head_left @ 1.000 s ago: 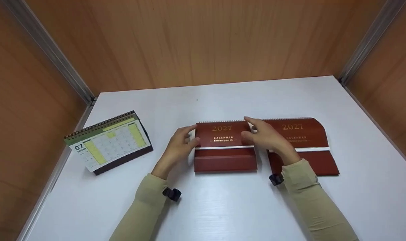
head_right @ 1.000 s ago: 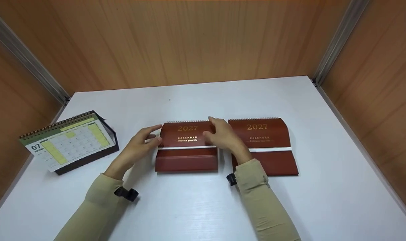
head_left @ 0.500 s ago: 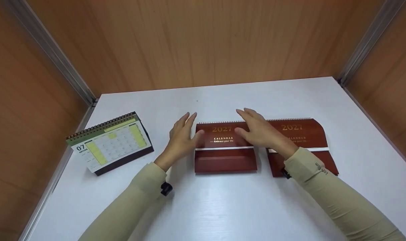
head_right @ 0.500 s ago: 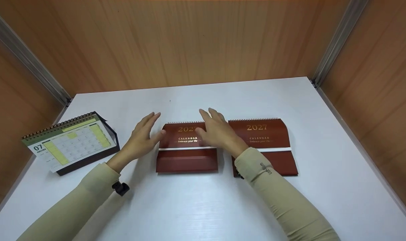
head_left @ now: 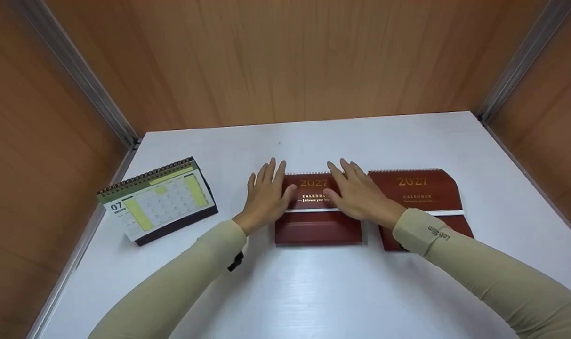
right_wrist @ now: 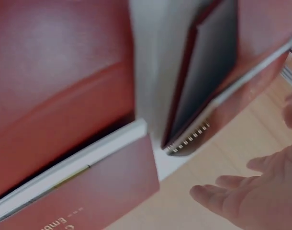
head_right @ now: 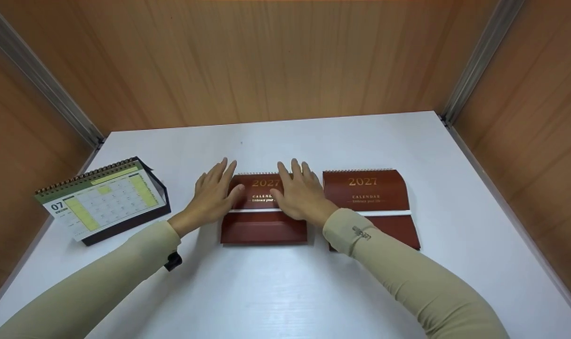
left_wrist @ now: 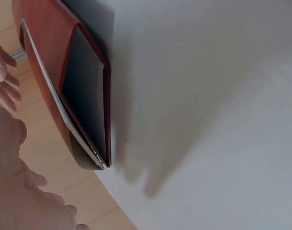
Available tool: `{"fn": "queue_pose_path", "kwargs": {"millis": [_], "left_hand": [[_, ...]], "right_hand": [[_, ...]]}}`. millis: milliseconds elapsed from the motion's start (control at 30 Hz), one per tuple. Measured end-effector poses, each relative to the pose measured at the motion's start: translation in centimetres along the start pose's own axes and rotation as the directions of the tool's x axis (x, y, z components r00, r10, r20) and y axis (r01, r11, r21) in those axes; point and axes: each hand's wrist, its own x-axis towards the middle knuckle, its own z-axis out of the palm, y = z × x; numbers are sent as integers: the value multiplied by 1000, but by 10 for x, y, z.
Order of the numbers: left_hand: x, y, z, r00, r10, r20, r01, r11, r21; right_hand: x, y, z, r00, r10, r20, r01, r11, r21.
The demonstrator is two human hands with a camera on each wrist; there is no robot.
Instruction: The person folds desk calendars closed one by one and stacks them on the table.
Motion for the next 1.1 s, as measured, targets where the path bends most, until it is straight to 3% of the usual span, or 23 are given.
{"fn": "queue_pose_path", "kwargs": {"millis": [200, 467, 733, 1100], "left_hand": [[4, 4, 12, 999, -2, 38, -2, 996, 88], [10, 8, 30, 997, -24, 74, 9, 979, 204], [8, 12, 39, 991, -52, 125, 25, 977, 211], [7, 9, 51, 987, -39, 157, 5, 977, 215]], "right_hand": [[-1, 0, 14, 1000, 8, -21, -9, 999, -38], [3, 2, 28, 998, 48, 47, -46, 998, -51], [7, -1, 38, 994, 74, 74, -71, 996, -46], [10, 5, 49, 990, 97, 101, -93, 995, -41]]}}
